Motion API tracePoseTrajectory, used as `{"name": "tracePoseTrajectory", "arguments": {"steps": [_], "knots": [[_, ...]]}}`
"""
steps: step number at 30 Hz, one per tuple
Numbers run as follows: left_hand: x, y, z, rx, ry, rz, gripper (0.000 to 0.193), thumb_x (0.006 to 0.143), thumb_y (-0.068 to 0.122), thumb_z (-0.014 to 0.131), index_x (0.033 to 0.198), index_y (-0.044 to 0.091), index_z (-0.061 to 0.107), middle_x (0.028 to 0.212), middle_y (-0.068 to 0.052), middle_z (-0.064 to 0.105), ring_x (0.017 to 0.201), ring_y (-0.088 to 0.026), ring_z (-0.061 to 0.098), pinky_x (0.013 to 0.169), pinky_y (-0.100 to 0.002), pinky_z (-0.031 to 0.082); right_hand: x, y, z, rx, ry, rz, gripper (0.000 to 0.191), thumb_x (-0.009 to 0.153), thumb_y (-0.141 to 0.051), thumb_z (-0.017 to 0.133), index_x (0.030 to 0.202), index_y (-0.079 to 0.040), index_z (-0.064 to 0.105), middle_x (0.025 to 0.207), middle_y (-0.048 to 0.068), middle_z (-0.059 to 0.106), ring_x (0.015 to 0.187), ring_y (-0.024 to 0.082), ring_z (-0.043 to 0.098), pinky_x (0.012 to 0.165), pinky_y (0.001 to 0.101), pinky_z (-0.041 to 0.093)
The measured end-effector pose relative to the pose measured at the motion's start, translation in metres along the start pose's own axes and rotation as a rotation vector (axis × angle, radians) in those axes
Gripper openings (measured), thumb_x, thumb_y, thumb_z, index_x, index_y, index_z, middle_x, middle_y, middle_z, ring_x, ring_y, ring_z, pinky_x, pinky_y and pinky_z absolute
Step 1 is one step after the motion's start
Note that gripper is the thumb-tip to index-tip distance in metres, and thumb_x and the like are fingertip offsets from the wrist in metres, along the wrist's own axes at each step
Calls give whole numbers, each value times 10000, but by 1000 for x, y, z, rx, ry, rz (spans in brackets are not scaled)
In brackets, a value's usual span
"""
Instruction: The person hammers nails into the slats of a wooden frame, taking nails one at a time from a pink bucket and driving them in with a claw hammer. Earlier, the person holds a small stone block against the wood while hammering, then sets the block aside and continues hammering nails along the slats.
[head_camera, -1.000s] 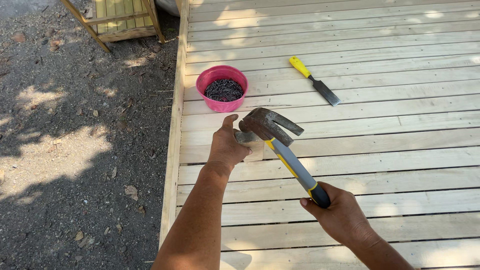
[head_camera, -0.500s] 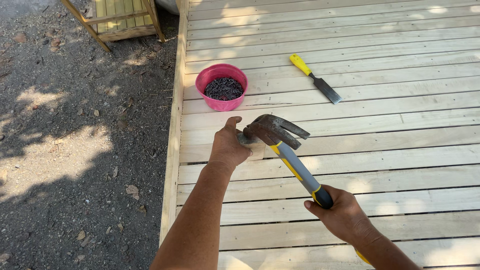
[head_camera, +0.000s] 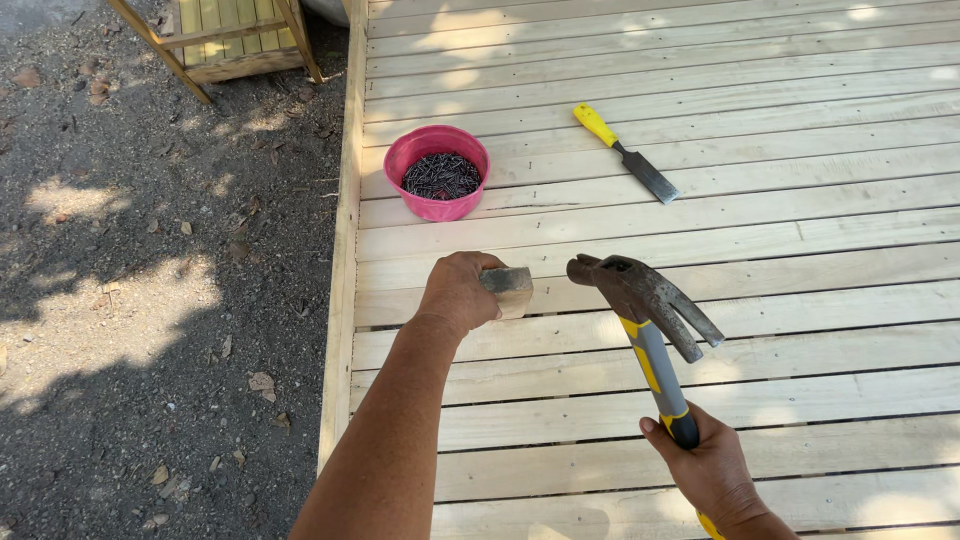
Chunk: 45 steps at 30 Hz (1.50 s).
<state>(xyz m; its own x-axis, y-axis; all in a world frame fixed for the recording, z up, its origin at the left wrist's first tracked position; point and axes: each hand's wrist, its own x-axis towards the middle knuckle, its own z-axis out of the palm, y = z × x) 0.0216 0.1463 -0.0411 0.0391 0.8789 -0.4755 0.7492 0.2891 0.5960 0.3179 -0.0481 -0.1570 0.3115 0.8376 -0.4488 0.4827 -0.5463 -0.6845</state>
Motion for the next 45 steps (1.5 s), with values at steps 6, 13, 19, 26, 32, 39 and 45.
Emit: {"name": "tracePoseTrajectory", "arguments": {"steps": [6,13,19,26,32,39,45], "knots": [[0,9,6,104,35,69,585,703,-6,859,1221,231,724,1213,-68,723,1129,-232,693,1000,-335,573,29,30,30,-429,-171,248,392,913,-466,706,1040,-95,717,641,33,617,609,160,580,646,376,496],[2,11,5,40,19,38,585,708,-53,801,1212,235,731,1216,-54,722,1115,-216,712,975,-314,597,21,46,33,-146,-36,168,402,897,-457,743,1001,-69,715,642,85,590,611,172,498,627,390,493],[0,8,4,62,37,80,577,707,-34,809,1213,233,737,1197,-74,736,1086,-223,711,969,-318,585,37,42,40,-480,-175,257,322,922,-421,724,1094,-150,702,672,30,660,624,151,616,668,378,518],[-3,3,9,55,53,104,550,688,-44,816,1159,235,768,1195,-43,728,1078,-218,707,952,-315,589,21,42,48,-273,-16,122,360,906,-423,745,1042,-91,710,659,124,636,609,272,591,664,424,539],[-1,-4,6,25,54,95,558,677,-10,865,1166,239,763,1188,-43,732,1077,-217,704,950,-317,594,44,30,45,-431,-132,211,338,899,-398,747,1060,-103,708,678,74,682,646,220,655,687,411,548],[-7,-11,0,-53,13,12,568,696,-12,823,1198,247,760,1206,-46,728,1026,-220,744,864,-347,666,31,41,46,-77,79,39,361,874,-393,755,1005,-57,732,651,133,618,628,249,537,636,434,529],[-22,0,-27,37,116,186,560,637,54,920,1156,200,767,1130,-64,765,1017,-187,726,950,-297,597,54,23,31,-577,-177,302,314,943,-421,704,1124,-165,713,720,22,703,684,171,689,684,383,564]]}}
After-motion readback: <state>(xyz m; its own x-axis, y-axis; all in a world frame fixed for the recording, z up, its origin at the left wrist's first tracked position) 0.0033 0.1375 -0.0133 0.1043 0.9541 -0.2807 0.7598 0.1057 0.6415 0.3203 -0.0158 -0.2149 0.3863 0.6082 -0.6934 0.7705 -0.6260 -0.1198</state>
